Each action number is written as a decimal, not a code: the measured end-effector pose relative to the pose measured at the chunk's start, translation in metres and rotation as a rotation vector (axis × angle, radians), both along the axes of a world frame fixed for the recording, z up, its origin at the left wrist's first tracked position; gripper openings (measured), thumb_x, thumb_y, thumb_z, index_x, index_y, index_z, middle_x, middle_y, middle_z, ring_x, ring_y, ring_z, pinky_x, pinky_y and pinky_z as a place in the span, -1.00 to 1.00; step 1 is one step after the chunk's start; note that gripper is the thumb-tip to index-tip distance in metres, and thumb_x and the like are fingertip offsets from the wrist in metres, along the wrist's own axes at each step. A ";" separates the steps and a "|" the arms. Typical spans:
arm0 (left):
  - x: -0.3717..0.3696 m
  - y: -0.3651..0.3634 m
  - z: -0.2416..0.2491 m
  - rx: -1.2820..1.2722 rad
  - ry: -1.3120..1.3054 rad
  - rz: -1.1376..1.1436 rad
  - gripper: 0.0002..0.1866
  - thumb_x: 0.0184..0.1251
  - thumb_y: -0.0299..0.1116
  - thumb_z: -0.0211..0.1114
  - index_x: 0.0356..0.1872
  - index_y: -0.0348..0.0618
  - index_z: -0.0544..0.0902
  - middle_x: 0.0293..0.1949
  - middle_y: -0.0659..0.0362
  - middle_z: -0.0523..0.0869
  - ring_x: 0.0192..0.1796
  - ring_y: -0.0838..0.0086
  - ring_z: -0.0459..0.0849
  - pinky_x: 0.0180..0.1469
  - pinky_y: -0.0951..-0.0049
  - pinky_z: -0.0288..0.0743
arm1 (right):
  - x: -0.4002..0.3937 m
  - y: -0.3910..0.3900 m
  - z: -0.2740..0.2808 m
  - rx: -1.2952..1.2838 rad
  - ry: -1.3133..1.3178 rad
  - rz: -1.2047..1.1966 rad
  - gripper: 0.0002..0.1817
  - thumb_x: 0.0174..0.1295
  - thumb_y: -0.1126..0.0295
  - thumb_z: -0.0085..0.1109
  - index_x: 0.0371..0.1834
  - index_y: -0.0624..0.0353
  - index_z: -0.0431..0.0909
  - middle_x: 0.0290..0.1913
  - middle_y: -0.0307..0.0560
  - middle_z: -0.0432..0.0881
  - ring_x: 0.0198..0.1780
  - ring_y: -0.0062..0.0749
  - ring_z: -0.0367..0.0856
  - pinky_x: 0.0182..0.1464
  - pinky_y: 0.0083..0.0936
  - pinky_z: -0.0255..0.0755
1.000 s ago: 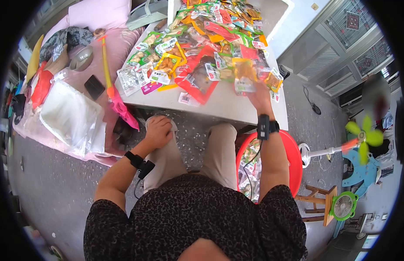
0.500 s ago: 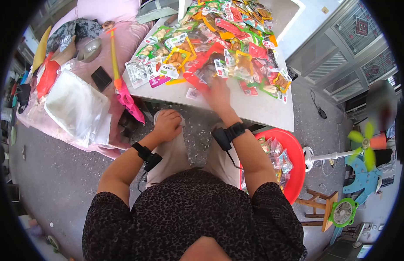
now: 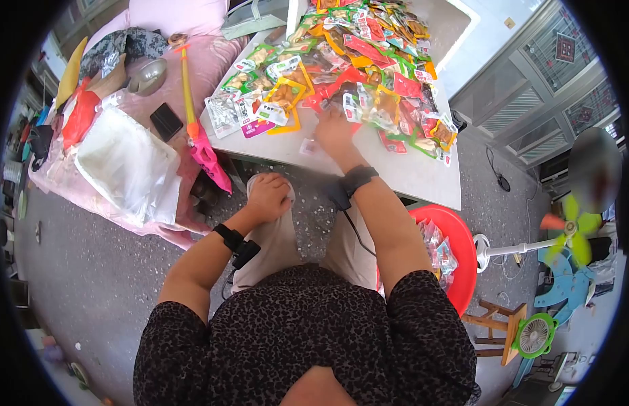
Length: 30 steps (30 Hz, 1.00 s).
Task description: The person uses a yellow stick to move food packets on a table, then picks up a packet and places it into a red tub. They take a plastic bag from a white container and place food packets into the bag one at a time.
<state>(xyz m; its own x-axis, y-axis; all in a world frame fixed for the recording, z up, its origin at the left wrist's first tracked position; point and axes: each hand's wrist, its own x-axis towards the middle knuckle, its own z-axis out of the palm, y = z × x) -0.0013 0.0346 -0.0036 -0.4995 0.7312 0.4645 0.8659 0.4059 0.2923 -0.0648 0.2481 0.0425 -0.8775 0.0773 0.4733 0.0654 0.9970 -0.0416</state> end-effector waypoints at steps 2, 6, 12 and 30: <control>0.000 0.000 -0.001 0.014 0.000 -0.004 -0.83 -0.27 -0.31 0.15 -0.55 -0.11 0.50 -0.30 0.22 0.52 -0.10 0.33 0.41 -0.09 0.28 0.21 | 0.003 0.002 0.030 -0.110 0.008 0.032 -0.78 -0.08 0.45 -0.07 -0.33 0.30 0.39 -0.17 0.16 0.38 -0.21 -0.04 0.43 -0.24 -0.26 0.36; 0.001 0.000 0.000 0.027 0.000 -0.004 -0.84 -0.26 -0.31 0.15 -0.56 -0.11 0.49 -0.30 0.21 0.52 -0.11 0.33 0.41 -0.10 0.27 0.21 | 0.000 0.023 0.080 -0.150 0.192 0.046 -0.84 -0.06 0.46 -0.10 -0.41 0.31 0.36 -0.30 0.16 0.42 -0.29 -0.03 0.46 -0.27 -0.30 0.39; -0.001 0.000 -0.002 0.003 -0.014 -0.029 -0.79 -0.23 -0.27 0.15 -0.52 -0.15 0.52 -0.28 0.17 0.53 -0.09 0.29 0.40 -0.10 0.26 0.22 | -0.007 0.070 0.150 -0.270 0.341 -0.080 -0.86 -0.06 0.43 -0.07 -0.56 0.32 0.39 -0.49 0.24 0.47 -0.40 0.05 0.48 -0.36 -0.19 0.37; 0.001 -0.001 0.001 -0.036 -0.008 0.008 -0.82 -0.23 -0.33 0.13 -0.51 -0.13 0.51 -0.24 0.19 0.53 -0.06 0.32 0.40 0.00 0.26 0.16 | 0.219 0.191 0.180 -1.446 0.604 0.130 -0.80 0.14 0.50 -0.25 -0.27 0.42 0.32 -0.21 0.18 0.47 -0.20 -0.13 0.52 -0.20 -0.33 0.46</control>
